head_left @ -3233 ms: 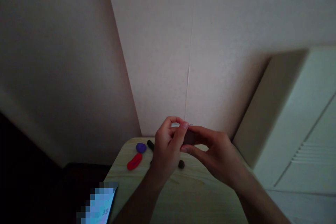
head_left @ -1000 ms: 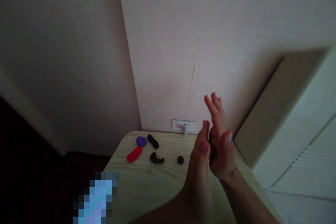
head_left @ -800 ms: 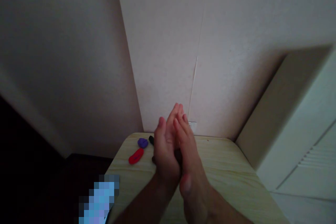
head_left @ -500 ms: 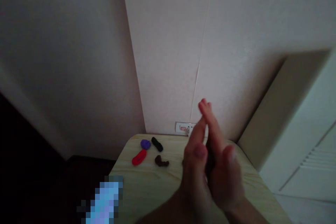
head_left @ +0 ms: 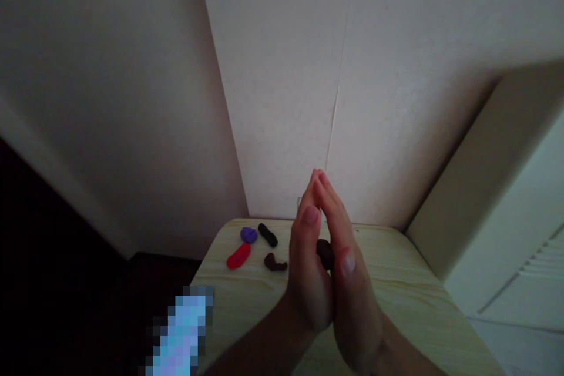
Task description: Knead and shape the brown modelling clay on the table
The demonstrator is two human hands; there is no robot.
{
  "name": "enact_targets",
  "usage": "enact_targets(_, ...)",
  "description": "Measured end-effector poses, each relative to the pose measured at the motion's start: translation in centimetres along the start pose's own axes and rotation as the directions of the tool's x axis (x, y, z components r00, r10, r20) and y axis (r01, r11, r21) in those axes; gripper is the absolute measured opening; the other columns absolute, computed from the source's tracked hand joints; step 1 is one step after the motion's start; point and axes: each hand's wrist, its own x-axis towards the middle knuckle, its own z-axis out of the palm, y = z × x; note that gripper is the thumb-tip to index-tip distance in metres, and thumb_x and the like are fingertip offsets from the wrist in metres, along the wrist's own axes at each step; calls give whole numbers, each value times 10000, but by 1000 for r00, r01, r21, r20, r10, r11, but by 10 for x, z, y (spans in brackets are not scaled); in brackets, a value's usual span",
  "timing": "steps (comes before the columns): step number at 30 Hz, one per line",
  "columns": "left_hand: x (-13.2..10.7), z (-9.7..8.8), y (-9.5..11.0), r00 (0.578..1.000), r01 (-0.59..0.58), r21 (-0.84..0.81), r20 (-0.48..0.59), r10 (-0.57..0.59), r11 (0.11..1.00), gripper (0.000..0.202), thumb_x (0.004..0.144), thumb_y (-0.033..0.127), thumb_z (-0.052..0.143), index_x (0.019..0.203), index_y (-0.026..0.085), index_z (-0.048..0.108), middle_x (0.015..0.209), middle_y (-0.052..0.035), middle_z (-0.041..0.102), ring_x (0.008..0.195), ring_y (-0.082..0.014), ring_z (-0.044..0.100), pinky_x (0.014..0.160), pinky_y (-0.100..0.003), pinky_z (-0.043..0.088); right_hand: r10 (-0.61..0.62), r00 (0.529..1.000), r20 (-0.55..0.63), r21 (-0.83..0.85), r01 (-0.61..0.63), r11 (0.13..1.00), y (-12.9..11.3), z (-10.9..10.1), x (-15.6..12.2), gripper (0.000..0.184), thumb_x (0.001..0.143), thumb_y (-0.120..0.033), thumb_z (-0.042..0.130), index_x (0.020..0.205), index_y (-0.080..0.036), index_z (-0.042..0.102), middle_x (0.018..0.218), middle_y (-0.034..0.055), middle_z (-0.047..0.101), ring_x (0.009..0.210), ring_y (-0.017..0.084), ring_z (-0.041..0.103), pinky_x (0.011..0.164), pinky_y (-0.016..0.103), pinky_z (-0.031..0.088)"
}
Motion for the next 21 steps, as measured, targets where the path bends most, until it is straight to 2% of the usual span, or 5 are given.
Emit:
enact_targets(5, 6, -8, 4, 995, -98, 52, 3, 98, 994, 511, 1042, 539, 362, 1447, 344, 604, 1653, 58, 429, 1607, -220, 215, 1324, -356, 182, 38, 998, 54, 17, -39, 999, -4, 3, -2, 612, 1067, -604, 280, 1649, -426, 217, 1747, -113, 153, 1614, 301, 164, 1300, 588, 269)
enact_targets(11, 14, -13, 14, 937, -332, 168, -50, 345, 928, 536, 1008, 516, 429, 1413, 220, 617, 1600, -45, 512, 1566, -324, 313, 1327, -464, 168, 194, 971, 140, 155, -215, 964, 12, 10, -14, 591, 1080, -577, 243, 1647, -411, 237, 1706, -48, 295, 1564, 294, 318, 1184, 582, 464)
enact_targets(16, -1, -5, 8, 982, -186, 191, 8, 188, 964, 619, 952, 601, 522, 1460, 253, 587, 1613, -14, 494, 1568, -308, 312, 1328, -403, 194, 269, 962, 33, 207, -270, 940, 10, 8, -9, 623, 1065, -597, 311, 1642, -362, 287, 1716, -54, 268, 1595, 246, 237, 1275, 519, 336)
enact_targets(19, -12, 4, -9, 997, -62, 179, 50, 54, 982, 647, 946, 622, 530, 1492, 275, 561, 1647, 0, 443, 1593, -270, 258, 1329, -371, 190, 285, 953, -102, 254, -252, 934, 13, -7, 10, 701, 1035, -671, 308, 1641, -318, 304, 1722, -40, 256, 1610, 252, 188, 1316, 552, 198)
enact_targets(21, -16, 8, -24, 994, -17, 147, 112, 0, 989, 734, 889, 673, 581, 1502, 270, 557, 1655, -20, 428, 1593, -306, 254, 1330, -406, 189, 290, 933, -213, 227, -241, 944, 20, -21, 25, 710, 1038, -675, 249, 1628, -292, 340, 1725, -33, 258, 1620, 244, 148, 1328, 558, 123)
